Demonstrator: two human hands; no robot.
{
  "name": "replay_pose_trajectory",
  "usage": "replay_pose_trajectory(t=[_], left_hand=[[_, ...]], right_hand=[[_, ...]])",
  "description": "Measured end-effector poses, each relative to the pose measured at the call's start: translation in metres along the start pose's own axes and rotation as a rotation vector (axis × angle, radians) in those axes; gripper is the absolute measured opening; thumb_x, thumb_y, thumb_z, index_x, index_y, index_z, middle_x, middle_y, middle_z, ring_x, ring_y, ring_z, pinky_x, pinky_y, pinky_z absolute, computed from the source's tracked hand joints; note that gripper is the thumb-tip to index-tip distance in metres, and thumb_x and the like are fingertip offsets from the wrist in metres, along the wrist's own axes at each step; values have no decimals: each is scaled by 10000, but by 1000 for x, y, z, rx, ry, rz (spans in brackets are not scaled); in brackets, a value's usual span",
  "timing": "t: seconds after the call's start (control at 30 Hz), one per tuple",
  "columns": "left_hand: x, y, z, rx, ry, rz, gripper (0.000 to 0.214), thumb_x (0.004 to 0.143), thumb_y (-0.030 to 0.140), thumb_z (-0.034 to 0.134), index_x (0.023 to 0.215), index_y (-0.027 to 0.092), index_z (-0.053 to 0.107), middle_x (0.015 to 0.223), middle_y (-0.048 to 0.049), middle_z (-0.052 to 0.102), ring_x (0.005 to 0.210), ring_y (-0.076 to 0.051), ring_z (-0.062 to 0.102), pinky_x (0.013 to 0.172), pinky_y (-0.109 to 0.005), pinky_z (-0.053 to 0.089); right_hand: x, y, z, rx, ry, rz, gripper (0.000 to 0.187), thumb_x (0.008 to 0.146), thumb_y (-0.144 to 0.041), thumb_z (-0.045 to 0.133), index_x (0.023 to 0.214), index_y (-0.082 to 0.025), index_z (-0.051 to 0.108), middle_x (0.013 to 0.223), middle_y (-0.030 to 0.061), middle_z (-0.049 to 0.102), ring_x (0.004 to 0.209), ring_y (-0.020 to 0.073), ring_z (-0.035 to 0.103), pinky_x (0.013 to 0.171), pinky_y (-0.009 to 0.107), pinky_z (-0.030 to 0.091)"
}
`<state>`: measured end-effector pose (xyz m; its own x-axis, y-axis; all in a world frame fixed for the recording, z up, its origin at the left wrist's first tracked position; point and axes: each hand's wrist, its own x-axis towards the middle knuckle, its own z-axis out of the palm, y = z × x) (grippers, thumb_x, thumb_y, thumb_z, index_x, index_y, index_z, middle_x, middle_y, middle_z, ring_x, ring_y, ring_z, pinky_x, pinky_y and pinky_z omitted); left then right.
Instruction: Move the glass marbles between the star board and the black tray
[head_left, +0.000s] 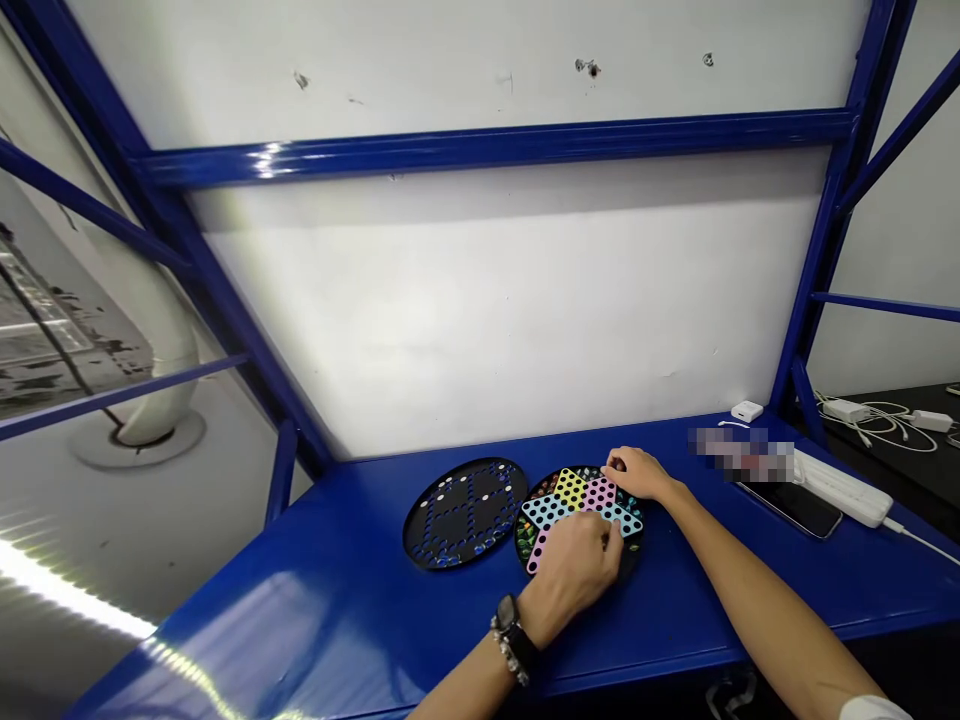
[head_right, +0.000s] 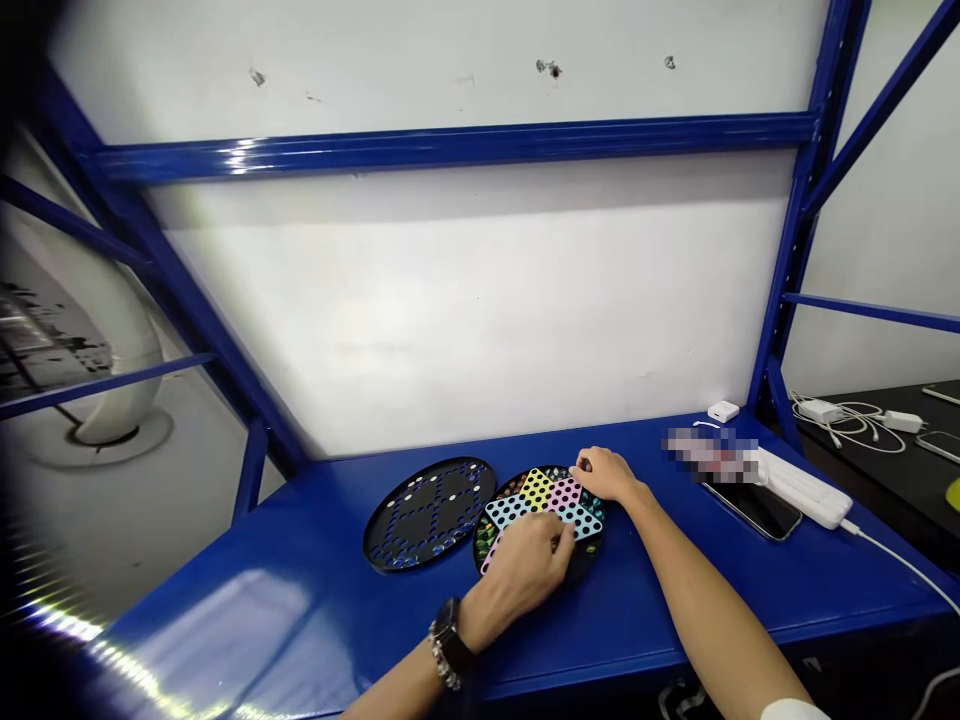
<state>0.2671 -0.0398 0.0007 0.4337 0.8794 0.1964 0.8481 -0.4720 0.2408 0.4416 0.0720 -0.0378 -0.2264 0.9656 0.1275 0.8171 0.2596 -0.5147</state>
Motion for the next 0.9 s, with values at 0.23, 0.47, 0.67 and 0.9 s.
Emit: replay_pose_trajectory(t=[0.23,0.47,0.67,0.9], left_hand=[[28,-106,-52,124,66,-402,595,984,477,236,721,172,675,790,-139,718,735,-238,653,639,-284,369],[37,-142,-28,45,-128,-350,539,952,516,314,689,179,642,777,-115,706,755,-237,660,624,-276,375],[37,-140,-31,-33,-127,-257,512,933,527,315,628,197,559,668,-64,639,639,-199,589,573,-275,306],[29,-135,-56,-150,-176,-250,556,882,613,313,636,195,585,532,-9,569,512,-176,555,531,-267,323]], right_hand=[[0,0,-1,21,-31,4,235,896,-419,536,862,-217,651,850,24,668,738,142,570,601,239,318],[1,1,0,21,-25,9,233,891,-421,543,872,-217,653,855,21,668,749,143,575,607,238,327],[1,0,0,27,-30,17,233,893,-420,538,872,-219,655,864,26,670,745,143,572,596,238,317],[0,0,-1,22,-34,17,237,892,-422,532,865,-219,651,855,27,665,733,145,565,591,241,318]])
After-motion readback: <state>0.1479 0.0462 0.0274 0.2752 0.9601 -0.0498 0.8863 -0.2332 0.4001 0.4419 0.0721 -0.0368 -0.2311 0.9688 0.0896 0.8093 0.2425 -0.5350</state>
